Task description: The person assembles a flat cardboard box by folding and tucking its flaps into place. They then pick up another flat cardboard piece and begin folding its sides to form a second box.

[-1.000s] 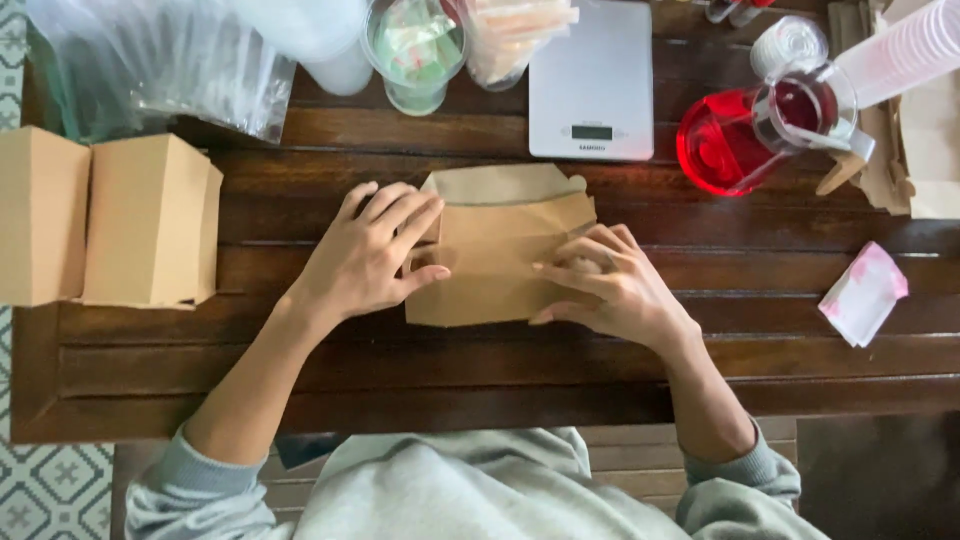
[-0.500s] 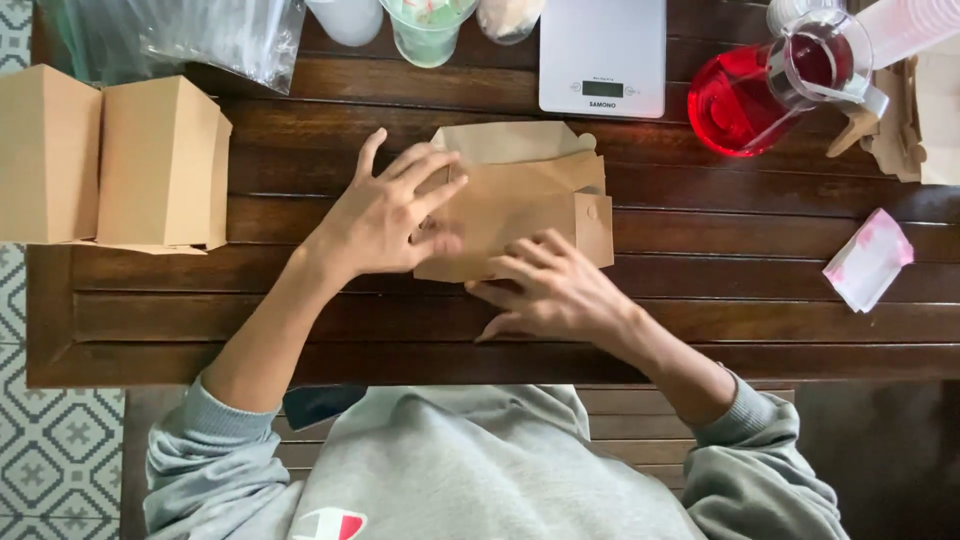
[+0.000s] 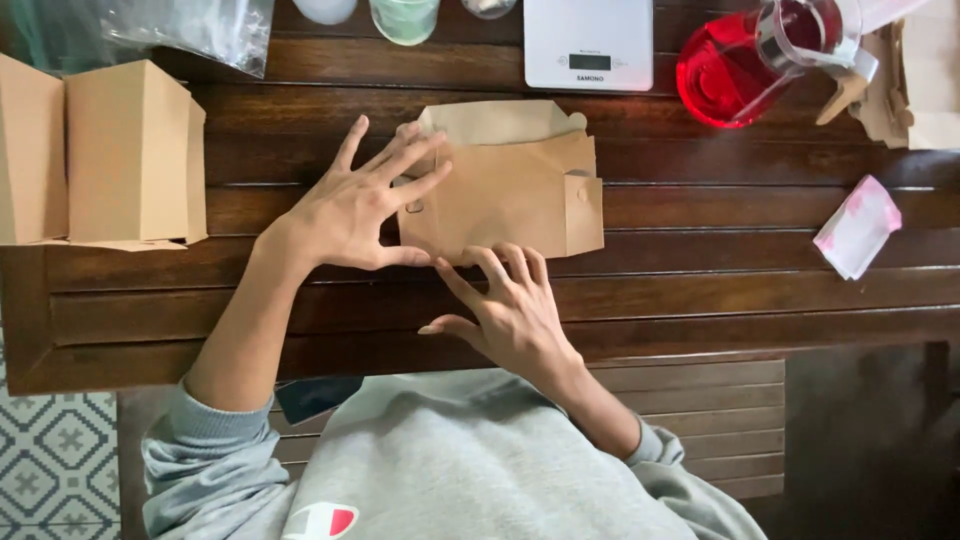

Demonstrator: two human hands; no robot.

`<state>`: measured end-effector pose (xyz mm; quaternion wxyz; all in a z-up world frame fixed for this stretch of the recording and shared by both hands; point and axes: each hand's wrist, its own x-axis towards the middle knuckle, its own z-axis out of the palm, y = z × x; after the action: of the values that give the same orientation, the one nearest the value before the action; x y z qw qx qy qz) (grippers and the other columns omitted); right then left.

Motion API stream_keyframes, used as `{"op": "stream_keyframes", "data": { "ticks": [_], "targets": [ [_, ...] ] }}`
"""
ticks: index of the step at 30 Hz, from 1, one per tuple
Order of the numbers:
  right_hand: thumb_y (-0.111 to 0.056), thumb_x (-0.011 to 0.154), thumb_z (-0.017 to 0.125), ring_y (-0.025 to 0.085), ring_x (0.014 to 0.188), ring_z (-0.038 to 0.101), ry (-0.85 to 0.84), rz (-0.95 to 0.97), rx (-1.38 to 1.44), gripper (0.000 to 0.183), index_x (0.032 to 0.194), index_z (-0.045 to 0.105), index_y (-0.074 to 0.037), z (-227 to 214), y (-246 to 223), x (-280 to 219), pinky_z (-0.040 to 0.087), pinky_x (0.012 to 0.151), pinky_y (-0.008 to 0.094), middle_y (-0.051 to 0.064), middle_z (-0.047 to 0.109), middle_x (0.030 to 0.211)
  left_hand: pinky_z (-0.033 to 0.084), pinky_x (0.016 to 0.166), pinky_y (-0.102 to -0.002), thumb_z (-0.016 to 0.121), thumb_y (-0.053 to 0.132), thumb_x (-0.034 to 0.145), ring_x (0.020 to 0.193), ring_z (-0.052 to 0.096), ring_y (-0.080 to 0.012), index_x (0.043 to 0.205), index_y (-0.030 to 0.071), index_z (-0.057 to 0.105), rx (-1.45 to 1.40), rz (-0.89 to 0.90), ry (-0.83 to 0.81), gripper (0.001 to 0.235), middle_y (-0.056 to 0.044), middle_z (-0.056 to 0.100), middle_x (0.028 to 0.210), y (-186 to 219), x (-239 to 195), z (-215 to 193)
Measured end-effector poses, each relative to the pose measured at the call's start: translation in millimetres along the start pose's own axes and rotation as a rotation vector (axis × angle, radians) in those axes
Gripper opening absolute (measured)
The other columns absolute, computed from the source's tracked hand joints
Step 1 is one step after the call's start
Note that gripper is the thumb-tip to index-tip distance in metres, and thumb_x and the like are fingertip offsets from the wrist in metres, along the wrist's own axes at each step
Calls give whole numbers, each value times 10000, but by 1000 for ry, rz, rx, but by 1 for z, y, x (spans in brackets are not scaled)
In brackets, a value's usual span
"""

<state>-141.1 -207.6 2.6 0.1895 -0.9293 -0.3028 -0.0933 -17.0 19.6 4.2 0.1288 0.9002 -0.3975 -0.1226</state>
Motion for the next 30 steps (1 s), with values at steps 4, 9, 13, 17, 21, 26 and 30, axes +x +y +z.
{"op": "stream_keyframes", "data": {
  "ticks": [4,9,13,17,21,26,30],
  "targets": [
    [-740,875,527,334,1149,373,-163,223,-57,698,1416,617,-309,-6,-5,-9,244,913,545,23,467,1274,-2,1250,-652,691,776,716,1593,138,-272,1548,223,443,-36,-12,-26,1029,-39,176,1725,-5,4,2],
    [-701,897,514,335,1145,315,-278,321,-19,623,1386,645,-339,-21,1,-12,212,899,558,12,444,1301,-16,1253,-645,697,806,685,1594,125,-260,1561,254,416,-53,-27,-27,1073,-24,167,1725,-5,4,4],
    [-660,903,557,343,1145,310,-272,368,-17,558,1365,664,-366,-24,10,-16,200,895,567,23,444,1281,-9,1257,-644,683,825,684,1598,109,-247,1552,255,421,-43,-27,-29,1071,-13,158,1728,-5,5,4],
    [-628,913,590,334,1149,305,-229,412,-21,467,1293,713,-388,-26,25,-25,188,924,561,8,454,1268,-15,1257,-644,691,810,687,1597,107,-246,1558,254,411,-48,-34,-41,1070,-10,155,1728,-5,5,2],
    [-619,914,600,353,1165,314,-224,436,-25,445,1286,713,-402,-36,36,-30,194,917,575,22,461,1272,-30,1258,-637,682,826,688,1599,103,-240,1547,253,429,-50,-46,-47,1063,-3,150,1732,-4,6,0],
    [-560,924,634,349,1162,314,-160,485,0,384,1270,727,-422,-43,46,-43,185,976,554,35,480,1271,-19,1255,-642,679,833,685,1599,98,-242,1553,247,415,-50,-39,-54,1081,-7,143,1731,-5,6,1],
    [-552,932,642,345,1149,315,-121,495,22,370,1254,746,-402,-48,54,-50,228,1017,505,37,495,1253,-30,1253,-635,669,843,691,1599,86,-232,1564,255,402,-65,-44,-59,1086,2,139,1732,-5,6,1]
  ]
}}
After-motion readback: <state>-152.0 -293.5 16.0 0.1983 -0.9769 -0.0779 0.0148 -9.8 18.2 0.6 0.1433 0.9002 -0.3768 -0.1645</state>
